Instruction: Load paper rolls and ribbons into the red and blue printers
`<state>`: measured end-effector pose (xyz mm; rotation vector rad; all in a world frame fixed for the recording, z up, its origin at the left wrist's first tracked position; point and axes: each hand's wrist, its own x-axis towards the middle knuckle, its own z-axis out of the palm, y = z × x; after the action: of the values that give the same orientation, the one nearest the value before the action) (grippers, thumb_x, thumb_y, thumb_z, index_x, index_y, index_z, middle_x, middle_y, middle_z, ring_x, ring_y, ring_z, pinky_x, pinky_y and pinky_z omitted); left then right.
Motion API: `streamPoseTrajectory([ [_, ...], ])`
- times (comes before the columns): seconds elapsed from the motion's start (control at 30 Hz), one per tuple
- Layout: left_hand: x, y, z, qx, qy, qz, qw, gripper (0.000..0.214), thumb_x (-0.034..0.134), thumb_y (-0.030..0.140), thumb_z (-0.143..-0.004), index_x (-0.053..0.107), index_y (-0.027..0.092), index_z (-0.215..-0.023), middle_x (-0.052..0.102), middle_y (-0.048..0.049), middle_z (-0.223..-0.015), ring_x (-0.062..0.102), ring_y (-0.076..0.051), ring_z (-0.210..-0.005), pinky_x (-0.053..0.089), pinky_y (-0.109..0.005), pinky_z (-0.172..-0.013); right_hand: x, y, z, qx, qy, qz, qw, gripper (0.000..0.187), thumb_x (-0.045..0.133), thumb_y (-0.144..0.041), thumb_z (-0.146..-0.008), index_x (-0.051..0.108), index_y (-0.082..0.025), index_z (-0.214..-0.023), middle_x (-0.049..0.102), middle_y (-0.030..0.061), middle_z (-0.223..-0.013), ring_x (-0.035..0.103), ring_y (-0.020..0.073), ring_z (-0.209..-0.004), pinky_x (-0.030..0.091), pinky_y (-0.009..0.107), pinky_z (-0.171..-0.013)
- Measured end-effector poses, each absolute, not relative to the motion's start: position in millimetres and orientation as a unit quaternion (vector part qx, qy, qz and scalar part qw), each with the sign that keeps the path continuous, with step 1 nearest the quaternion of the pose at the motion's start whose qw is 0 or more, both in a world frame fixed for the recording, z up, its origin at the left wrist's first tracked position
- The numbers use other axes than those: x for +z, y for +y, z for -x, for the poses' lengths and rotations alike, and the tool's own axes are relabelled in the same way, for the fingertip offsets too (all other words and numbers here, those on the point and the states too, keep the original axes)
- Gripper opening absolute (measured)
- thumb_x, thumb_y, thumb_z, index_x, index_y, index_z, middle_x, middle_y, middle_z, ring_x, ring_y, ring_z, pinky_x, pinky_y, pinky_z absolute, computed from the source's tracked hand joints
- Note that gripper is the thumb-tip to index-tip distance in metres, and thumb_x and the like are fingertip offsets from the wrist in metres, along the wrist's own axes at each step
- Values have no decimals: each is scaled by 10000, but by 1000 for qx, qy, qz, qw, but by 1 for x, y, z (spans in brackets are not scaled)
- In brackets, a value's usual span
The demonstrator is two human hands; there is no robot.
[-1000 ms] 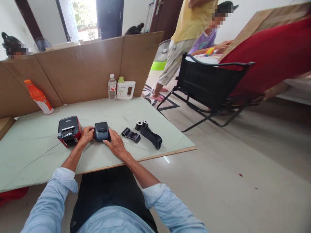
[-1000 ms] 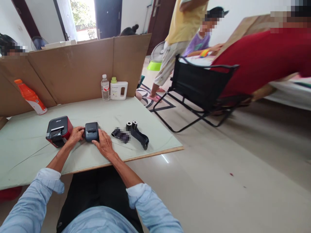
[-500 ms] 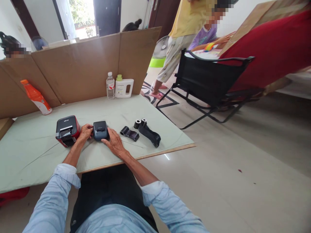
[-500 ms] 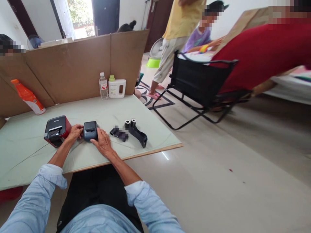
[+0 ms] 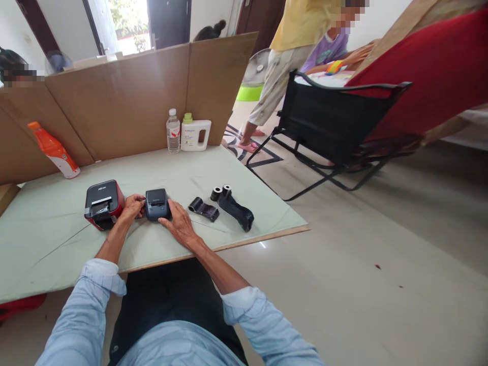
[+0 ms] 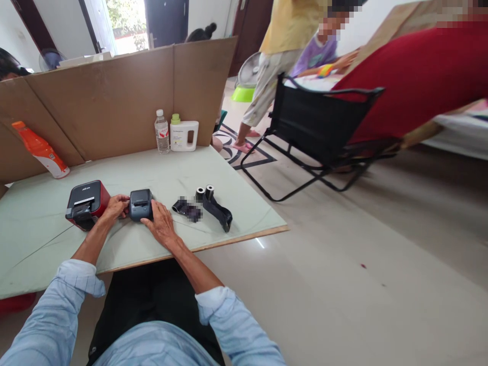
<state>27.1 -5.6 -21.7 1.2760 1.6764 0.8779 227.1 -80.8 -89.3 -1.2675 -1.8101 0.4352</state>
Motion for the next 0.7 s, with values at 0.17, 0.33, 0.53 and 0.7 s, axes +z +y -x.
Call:
streamPoseTrajectory([
  [0.17, -23, -5, -25, 366, 672, -507, 395, 301, 732, 181, -803, 713, 129, -1099, 675, -21, -702, 607, -121, -546, 417, -180, -430, -89, -81, -228, 181, -728, 505, 427, 720, 643, -429, -990, 405, -145, -1608, 562, 228, -1531, 535, 364, -1419, 481, 562, -1160],
  [0.33, -23, -2, -26, 383, 677, -506, 372, 481, 772, 180, -777, 692, 129, -1249, 750, -101, -1029, 642, -112, -626, 439, -178, -463, -86, -82, -228, 188, -726, 506, 426, 709, 647, -415, -989, 414, -139, -1599, 561, 231, -1532, 532, 363, -1421, 468, 560, -1170],
  [0.53, -16, -4, -23, 376, 670, -519, 374, 467, 786, 148, -761, 701, 118, -1220, 736, -93, -1072, 623, -82, -644, 445, -150, -491, -81, -83, -229, 199, -729, 511, 410, 721, 678, -398, -975, 423, -126, -1592, 574, 225, -1515, 530, 355, -1418, 464, 538, -1173],
  [0.7, -8, -13, -19, 353, 651, -532, 411, 354, 757, 95, -778, 730, 97, -1130, 705, -18, -795, 586, -83, -545, 436, -164, -459, -81, -84, -229, 200, -729, 512, 408, 716, 668, -413, -983, 414, -161, -1603, 584, 209, -1502, 544, 354, -1390, 475, 540, -1152],
])
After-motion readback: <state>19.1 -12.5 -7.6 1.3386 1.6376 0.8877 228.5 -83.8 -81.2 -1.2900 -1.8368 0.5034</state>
